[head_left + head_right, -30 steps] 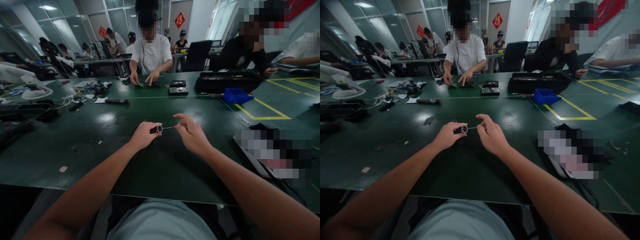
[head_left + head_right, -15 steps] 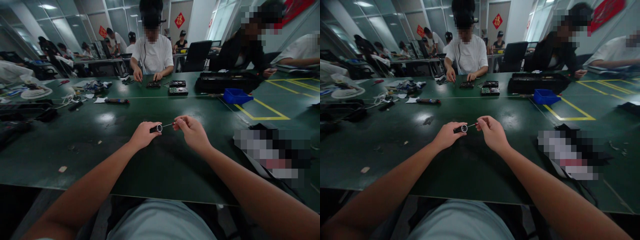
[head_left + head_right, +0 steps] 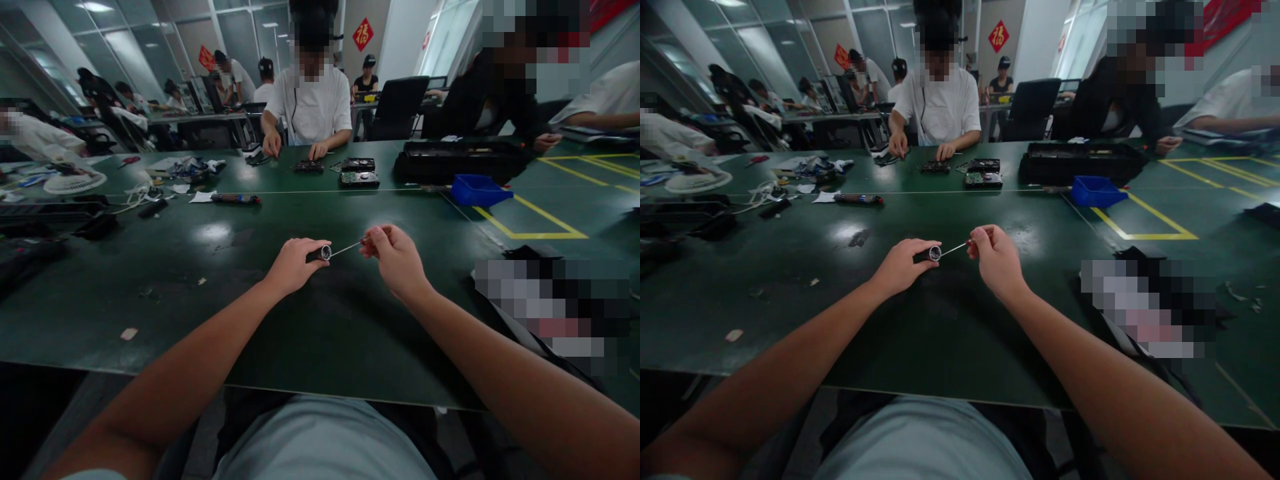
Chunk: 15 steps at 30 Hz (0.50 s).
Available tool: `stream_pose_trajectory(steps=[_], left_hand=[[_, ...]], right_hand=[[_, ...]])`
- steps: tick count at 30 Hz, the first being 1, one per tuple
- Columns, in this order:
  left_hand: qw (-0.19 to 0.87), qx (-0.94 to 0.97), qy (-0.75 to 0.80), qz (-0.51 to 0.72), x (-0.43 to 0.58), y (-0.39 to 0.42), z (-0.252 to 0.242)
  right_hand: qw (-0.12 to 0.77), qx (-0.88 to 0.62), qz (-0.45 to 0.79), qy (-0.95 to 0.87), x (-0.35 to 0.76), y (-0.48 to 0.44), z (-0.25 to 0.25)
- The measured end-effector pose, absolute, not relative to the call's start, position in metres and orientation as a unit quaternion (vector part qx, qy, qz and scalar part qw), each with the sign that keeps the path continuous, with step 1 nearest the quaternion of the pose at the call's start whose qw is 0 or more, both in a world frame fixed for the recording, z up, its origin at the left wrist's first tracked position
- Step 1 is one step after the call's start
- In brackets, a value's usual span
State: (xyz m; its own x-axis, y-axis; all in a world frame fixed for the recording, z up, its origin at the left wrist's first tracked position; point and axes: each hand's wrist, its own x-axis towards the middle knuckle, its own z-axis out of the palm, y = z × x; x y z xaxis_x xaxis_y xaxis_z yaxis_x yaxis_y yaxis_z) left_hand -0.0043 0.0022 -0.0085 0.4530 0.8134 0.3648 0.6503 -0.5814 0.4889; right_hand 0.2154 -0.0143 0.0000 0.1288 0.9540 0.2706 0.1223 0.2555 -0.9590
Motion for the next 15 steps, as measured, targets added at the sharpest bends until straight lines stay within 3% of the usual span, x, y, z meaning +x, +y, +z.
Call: stream_pose_trajectory(steps=[4,15], left_hand=[[0.143,0.842,0.431,0.29,-0.0048,0.0011,-0.0081],[0.138,0.843,0.429,0.294,-0.0036,-0.0014,-0.0068]], right_hand=[[0.556,-0.499,0.301,-0.593,0.214,-0.0221,0.004],[0.562,-0.483,0.279,-0.611,0.213,-0.0219,0.0023]])
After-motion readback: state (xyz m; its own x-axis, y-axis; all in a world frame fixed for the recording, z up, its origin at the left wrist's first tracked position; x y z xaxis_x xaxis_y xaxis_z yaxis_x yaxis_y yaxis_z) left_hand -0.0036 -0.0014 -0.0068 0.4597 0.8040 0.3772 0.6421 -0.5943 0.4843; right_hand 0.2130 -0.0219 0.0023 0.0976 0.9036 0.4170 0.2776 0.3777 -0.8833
